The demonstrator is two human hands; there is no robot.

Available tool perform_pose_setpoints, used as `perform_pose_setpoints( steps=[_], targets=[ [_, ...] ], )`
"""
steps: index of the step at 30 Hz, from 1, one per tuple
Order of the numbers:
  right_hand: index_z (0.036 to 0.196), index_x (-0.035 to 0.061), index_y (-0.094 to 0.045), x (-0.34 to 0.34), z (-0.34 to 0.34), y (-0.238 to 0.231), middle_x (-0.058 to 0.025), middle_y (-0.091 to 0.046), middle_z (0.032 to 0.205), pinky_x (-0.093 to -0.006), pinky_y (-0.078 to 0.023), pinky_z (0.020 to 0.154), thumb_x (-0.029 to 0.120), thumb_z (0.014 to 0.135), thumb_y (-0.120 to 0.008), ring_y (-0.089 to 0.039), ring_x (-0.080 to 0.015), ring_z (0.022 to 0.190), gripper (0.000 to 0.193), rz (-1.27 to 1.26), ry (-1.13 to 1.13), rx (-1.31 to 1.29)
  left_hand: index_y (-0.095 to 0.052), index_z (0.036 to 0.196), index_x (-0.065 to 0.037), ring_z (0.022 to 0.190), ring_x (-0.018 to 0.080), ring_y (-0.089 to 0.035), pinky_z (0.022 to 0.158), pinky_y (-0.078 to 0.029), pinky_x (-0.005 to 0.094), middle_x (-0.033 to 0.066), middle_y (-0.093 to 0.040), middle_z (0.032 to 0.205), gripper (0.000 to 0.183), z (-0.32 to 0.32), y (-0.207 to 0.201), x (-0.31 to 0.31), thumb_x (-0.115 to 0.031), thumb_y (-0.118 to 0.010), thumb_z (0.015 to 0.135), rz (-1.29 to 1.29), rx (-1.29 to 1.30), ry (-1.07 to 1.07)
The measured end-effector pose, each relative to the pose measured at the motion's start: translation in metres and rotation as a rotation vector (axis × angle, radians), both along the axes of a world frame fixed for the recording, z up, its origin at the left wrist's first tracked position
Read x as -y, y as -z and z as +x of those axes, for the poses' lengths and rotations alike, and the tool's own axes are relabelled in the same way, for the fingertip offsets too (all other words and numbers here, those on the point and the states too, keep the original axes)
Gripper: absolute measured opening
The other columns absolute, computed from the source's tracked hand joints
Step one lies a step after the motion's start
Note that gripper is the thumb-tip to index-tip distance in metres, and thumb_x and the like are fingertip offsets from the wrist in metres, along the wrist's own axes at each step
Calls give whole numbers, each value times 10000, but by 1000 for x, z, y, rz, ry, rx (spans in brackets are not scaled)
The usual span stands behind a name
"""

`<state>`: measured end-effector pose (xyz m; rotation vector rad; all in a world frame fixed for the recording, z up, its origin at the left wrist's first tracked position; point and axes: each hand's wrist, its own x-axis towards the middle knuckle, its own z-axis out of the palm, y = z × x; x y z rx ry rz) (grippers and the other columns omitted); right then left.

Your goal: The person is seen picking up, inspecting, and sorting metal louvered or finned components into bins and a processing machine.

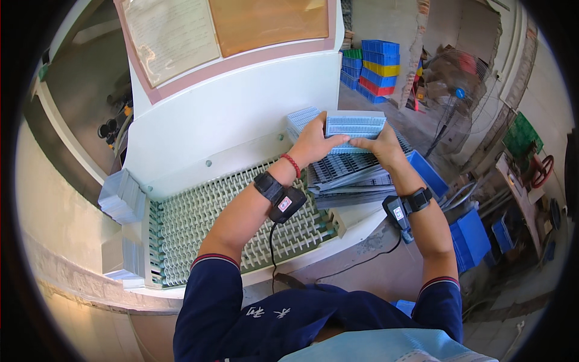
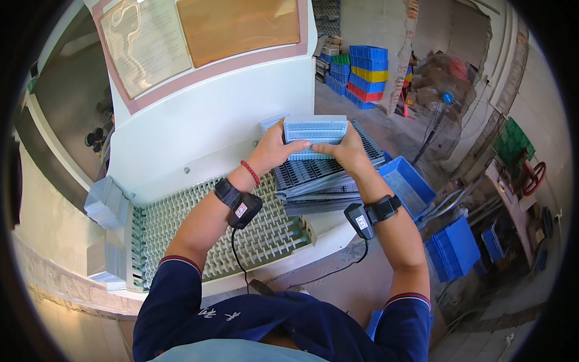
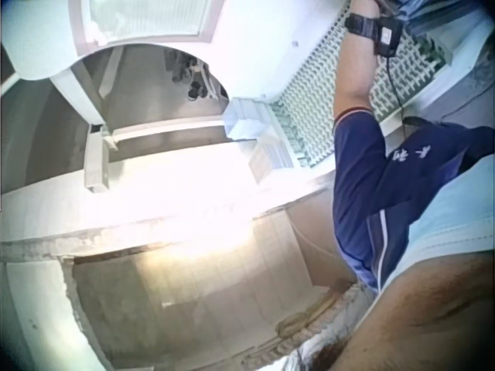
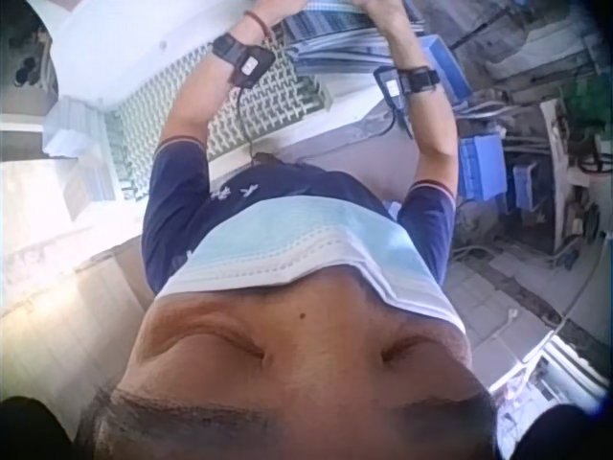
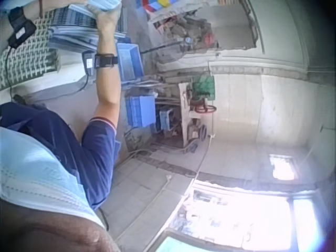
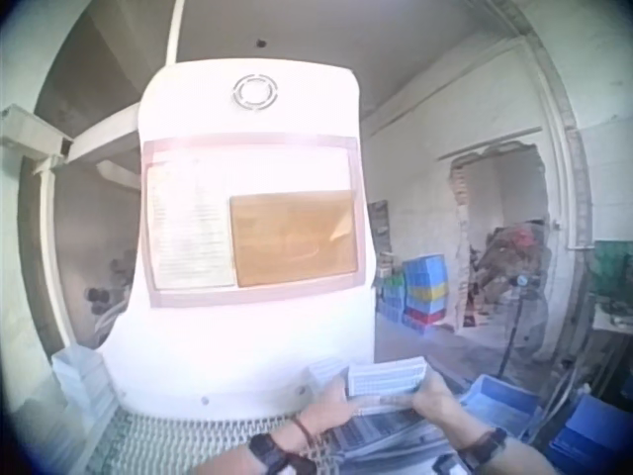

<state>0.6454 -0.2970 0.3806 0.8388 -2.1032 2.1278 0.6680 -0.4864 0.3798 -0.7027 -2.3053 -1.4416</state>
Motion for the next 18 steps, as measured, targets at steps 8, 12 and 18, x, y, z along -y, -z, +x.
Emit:
perform_pose_setpoints(
  steps=[8,12,18],
  targets=[
    [1174,-21,-418,-6,-9,6,-125,-564,1024,-296,-447,836,58,658,-759,-548,-195,957,624,28,138,-34,-548,1024,55,807,161,-613,709,-495,267,115,-634,903,284,-18,8,33,-40,-636,772,319,197,125],
    [1123,-9,-474,-41,-18,11,-79,-552,976,-249,-434,823,86,748,-699,-543,-148,923,447,96,298,-78,-554,1028,67,799,183,-618,686,-513,292,121,-625,935,269,-26,-3,74,-54,-613,796,718,416,76],
    [982,-28,-552,-38,-13,24,-67,-601,859,-235,-466,727,35,751,-678,-580,-119,779,270,254,349,-205,-522,1083,60,871,212,-609,762,-508,316,137,-601,1009,306,-81,24,106,-104,-583,832,872,597,32]
  ],
)
